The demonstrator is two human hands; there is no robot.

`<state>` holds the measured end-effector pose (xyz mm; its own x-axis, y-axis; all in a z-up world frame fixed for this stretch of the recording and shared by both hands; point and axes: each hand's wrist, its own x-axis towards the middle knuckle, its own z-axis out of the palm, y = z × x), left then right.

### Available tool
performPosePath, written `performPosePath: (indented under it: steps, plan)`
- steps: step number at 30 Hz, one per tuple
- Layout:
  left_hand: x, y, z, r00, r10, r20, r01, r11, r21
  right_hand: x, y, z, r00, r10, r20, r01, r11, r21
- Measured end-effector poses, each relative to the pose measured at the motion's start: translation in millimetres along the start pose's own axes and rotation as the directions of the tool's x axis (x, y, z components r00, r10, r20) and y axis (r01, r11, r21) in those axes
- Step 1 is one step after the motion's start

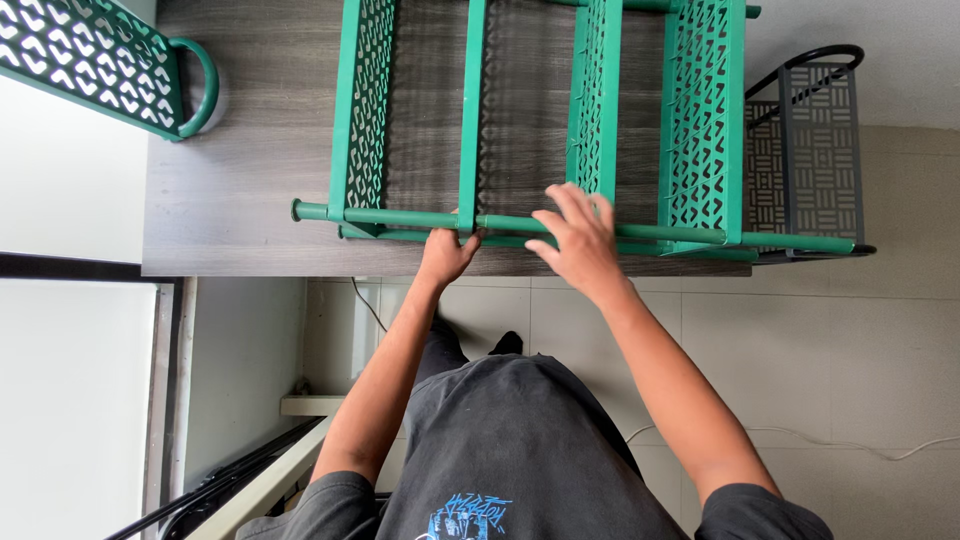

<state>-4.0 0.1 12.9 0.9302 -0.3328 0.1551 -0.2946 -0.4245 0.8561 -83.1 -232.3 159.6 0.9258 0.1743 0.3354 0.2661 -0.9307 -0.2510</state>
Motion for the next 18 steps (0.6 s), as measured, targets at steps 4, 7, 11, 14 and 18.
performPosePath:
  steps: [4, 7, 11, 14, 18]
  plan:
    - [-2.5, 0.2, -0.7, 0.997, -0.071, 0.03, 0.072, 0.997, -0.015, 20.2, -11.3, 28.7, 0.976, -0.039, 0.212, -0.018, 0.965, 0.261]
    - [-0.4, -6.7, 7.4, 0.999, -0.044, -0.016, 0.045, 0.996, 0.083, 28.4, -13.5, 38.1, 0.99, -0.05, 0.13, 0.013, 0.961, 0.275]
    - [-2.1, -20.2, 18.4, 1.0, -0.012, -0.013, 0.013, 0.994, 0.112, 29.9, -18.5, 39.4, 0.989, -0.022, 0.144, -0.028, 0.943, 0.332]
    - [1.8, -24.4, 20.9, 1.0, -0.016, 0.008, 0.016, 0.996, 0.089, 33.2, -20.3, 39.6, 0.989, -0.005, 0.148, -0.042, 0.949, 0.311]
    - [-2.2, -19.3, 20.4, 0.999, 0.017, -0.04, -0.014, 0.997, 0.071, 33.8, -18.2, 40.8, 0.983, -0.041, 0.179, -0.016, 0.952, 0.307]
